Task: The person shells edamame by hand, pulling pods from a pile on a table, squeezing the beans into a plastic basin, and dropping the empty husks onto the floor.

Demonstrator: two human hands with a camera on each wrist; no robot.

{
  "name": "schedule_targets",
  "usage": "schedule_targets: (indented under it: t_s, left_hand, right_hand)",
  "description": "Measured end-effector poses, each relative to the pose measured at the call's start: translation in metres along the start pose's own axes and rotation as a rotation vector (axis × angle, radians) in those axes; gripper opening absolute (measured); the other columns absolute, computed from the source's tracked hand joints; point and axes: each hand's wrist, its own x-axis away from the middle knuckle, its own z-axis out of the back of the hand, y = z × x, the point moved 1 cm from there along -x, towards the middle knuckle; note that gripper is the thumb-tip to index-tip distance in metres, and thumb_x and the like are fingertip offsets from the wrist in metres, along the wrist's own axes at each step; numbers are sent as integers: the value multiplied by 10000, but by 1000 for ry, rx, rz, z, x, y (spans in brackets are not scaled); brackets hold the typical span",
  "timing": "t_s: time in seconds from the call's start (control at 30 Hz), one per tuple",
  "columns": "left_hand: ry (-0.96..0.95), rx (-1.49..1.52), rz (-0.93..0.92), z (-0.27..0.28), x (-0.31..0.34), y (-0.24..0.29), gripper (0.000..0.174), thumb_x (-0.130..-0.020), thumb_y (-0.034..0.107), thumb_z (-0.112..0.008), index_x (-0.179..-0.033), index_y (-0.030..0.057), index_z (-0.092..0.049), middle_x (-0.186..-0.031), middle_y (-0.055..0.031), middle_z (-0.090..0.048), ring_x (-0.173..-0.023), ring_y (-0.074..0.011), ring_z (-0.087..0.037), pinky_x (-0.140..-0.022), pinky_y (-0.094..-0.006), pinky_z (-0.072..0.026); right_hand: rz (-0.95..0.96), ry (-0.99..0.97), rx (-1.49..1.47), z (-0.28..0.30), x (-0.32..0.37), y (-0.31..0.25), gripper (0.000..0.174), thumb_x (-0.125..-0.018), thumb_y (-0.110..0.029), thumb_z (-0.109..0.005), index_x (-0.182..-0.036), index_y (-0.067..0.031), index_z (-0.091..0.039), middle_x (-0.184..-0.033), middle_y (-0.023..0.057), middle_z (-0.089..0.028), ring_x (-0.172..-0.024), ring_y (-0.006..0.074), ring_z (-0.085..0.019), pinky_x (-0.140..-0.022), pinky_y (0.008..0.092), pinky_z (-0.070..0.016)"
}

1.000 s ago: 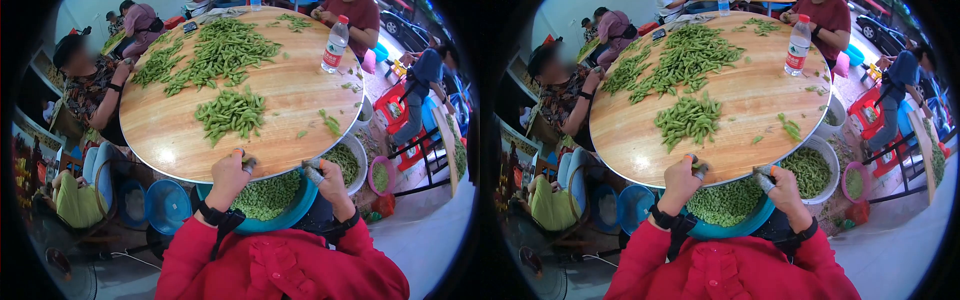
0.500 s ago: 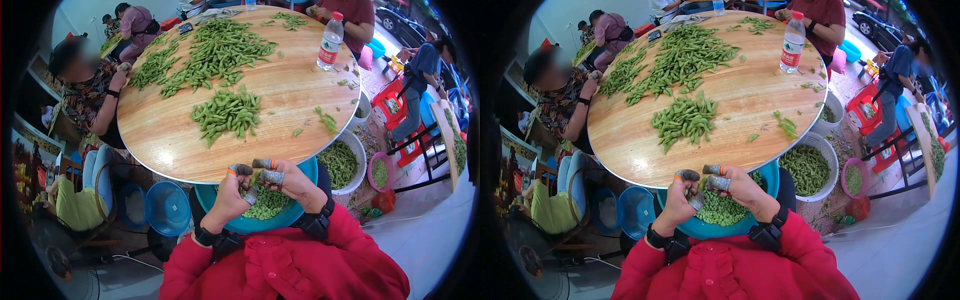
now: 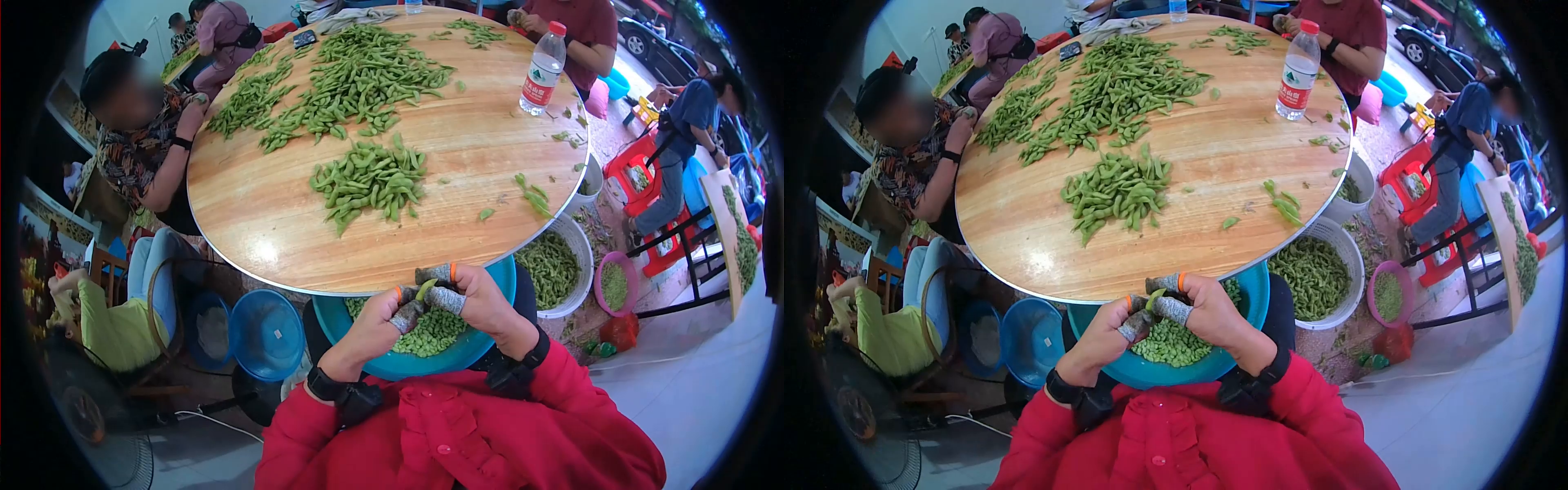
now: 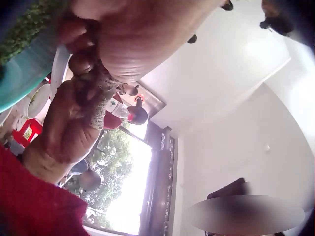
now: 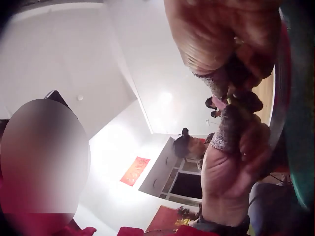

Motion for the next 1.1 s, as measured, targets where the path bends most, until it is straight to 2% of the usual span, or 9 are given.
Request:
schedule_targets:
  t_s: [0.17,0.27,0.37,0.47,0.57,0.67,0.87,0.97,1.1]
  left_hand:
    - [103,112,-112,-7,0,-9,147,-841,140,-539,-946,42,-508,-735,61,-497,-598,-14,-420,-519,-159,-338]
    - [196,-72,-278,-13,1,-9,171,-828,134,-558,-937,16,-498,-739,28,-538,-621,-37,-473,-532,-191,-387]
    - [292,-422,-364,-8,2,-12,204,-809,128,-578,-931,-7,-486,-731,-45,-587,-632,-99,-557,-535,-241,-430]
    - [342,-769,-309,-12,1,-14,220,-765,101,-598,-919,-11,-488,-730,-143,-604,-650,-223,-616,-547,-301,-460]
    - [325,-1026,-310,-14,1,-9,231,-715,88,-601,-896,-14,-500,-715,-183,-585,-655,-321,-592,-549,-356,-464]
    - [316,-1144,-348,-17,3,0,222,-685,93,-595,-861,-15,-515,-679,-184,-568,-627,-349,-564,-543,-396,-454]
    - [315,-1258,-445,-17,2,-1,205,-661,108,-609,-799,-13,-518,-631,-158,-548,-572,-321,-553,-503,-392,-440]
    - [295,-1317,-462,-17,3,-3,179,-657,101,-604,-746,-9,-495,-606,-149,-525,-545,-314,-537,-484,-392,-432]
    - [305,-1372,-509,-20,3,-4,138,-606,29,-533,-719,4,-457,-585,-118,-513,-555,-264,-536,-472,-360,-434]
  right_hand:
    - [33,35,116,-2,2,2,250,-821,-128,-565,-1027,13,-552,-841,-9,-561,-777,52,-490,-685,199,-412]
    - [-209,29,-9,-1,6,-4,238,-830,-162,-553,-1013,-10,-566,-787,-33,-551,-707,35,-470,-618,183,-392]
    - [-286,-6,-142,9,13,16,213,-840,-188,-538,-978,-33,-587,-737,-58,-537,-637,20,-435,-563,174,-356]
    - [-243,46,-169,4,17,7,188,-842,-196,-536,-930,-44,-602,-703,-70,-519,-587,21,-398,-529,181,-328]
    - [-217,40,-68,2,17,2,172,-844,-175,-527,-911,-37,-603,-717,-60,-524,-614,22,-410,-545,185,-338]
    - [-195,45,31,1,16,-1,164,-845,-145,-511,-920,-28,-599,-729,-49,-529,-636,25,-415,-557,189,-343]
    - [-173,68,141,0,16,-4,156,-837,-94,-491,-918,-8,-594,-775,-18,-567,-694,45,-458,-616,205,-385]
    - [-147,56,58,1,14,5,154,-831,-83,-494,-914,1,-593,-787,-7,-579,-716,53,-471,-642,215,-398]
    - [-117,83,75,1,12,12,139,-819,-86,-503,-878,2,-593,-749,-6,-570,-686,56,-459,-613,223,-392]
